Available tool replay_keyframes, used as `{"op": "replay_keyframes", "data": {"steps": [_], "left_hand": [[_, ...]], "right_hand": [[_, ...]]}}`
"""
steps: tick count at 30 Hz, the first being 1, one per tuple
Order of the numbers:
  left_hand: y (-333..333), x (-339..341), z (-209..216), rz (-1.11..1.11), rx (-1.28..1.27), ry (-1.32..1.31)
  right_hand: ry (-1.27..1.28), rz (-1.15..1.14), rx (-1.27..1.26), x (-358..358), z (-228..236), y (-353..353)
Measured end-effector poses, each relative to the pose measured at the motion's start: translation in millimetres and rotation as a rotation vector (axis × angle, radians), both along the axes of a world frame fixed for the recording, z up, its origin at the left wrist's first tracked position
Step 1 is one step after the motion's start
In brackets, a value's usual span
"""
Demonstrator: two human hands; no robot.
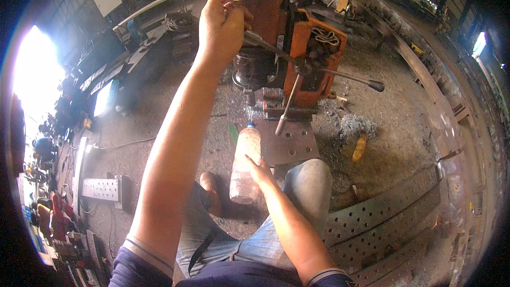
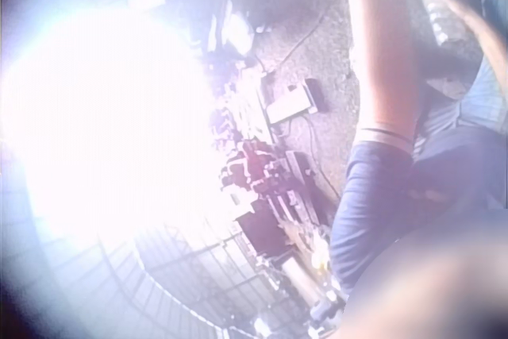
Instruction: The person operates a drill press to drill holes in a metal plate. They repeatedly lower the drill, apply coolant from a plastic bottle, and adjust the workpiece using a green ruler as a guide.
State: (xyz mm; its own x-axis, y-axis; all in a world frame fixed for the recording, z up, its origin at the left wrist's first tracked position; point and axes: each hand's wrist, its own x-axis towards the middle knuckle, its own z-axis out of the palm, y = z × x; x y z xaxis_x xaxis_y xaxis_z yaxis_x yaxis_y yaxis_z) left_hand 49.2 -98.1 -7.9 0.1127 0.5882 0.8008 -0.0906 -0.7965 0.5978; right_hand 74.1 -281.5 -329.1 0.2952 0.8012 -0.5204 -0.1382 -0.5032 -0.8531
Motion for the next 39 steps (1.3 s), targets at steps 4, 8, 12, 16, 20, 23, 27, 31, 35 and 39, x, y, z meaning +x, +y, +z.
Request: {"op": "replay_keyframes", "data": {"steps": [4,8,12,16,20,23,27,31,35,39], "left_hand": [[0.8,0.2,-1.3,-0.005,-0.024,-0.012],[1.5,0.1,-2.5,-0.024,-0.010,-0.033],[2.0,0.8,-4.2,-0.054,-0.040,-0.058],[4.5,1.2,-5.9,-0.060,-0.049,-0.049],[8.2,1.4,-7.7,-0.068,-0.025,-0.087],[9.0,0.9,-9.2,-0.067,-0.030,-0.087],[7.1,1.1,-9.6,-0.079,-0.061,-0.100],[4.5,0.3,-8.3,-0.092,-0.100,-0.095],[1.2,-1.9,-8.1,-0.087,-0.117,-0.063],[-1.5,-2.9,-7.2,-0.072,-0.122,-0.055]], "right_hand": [[0.033,-0.008,0.010,-1.3,4.3,1.4],[0.058,-0.022,0.009,-0.5,-8.0,1.9],[0.163,-0.017,0.057,1.4,-22.5,4.5],[0.216,0.015,0.112,1.6,-26.2,5.5],[0.102,-0.020,0.062,0.7,-12.7,-0.2],[0.101,-0.020,0.050,-0.4,-0.9,-1.6],[0.018,-0.023,0.017,-0.1,2.0,-1.6],[0.149,0.001,0.098,1.2,-5.6,-1.0],[0.134,-0.006,0.067,1.6,-10.2,0.6],[0.090,-0.010,0.059,1.7,-11.3,0.3]]}}
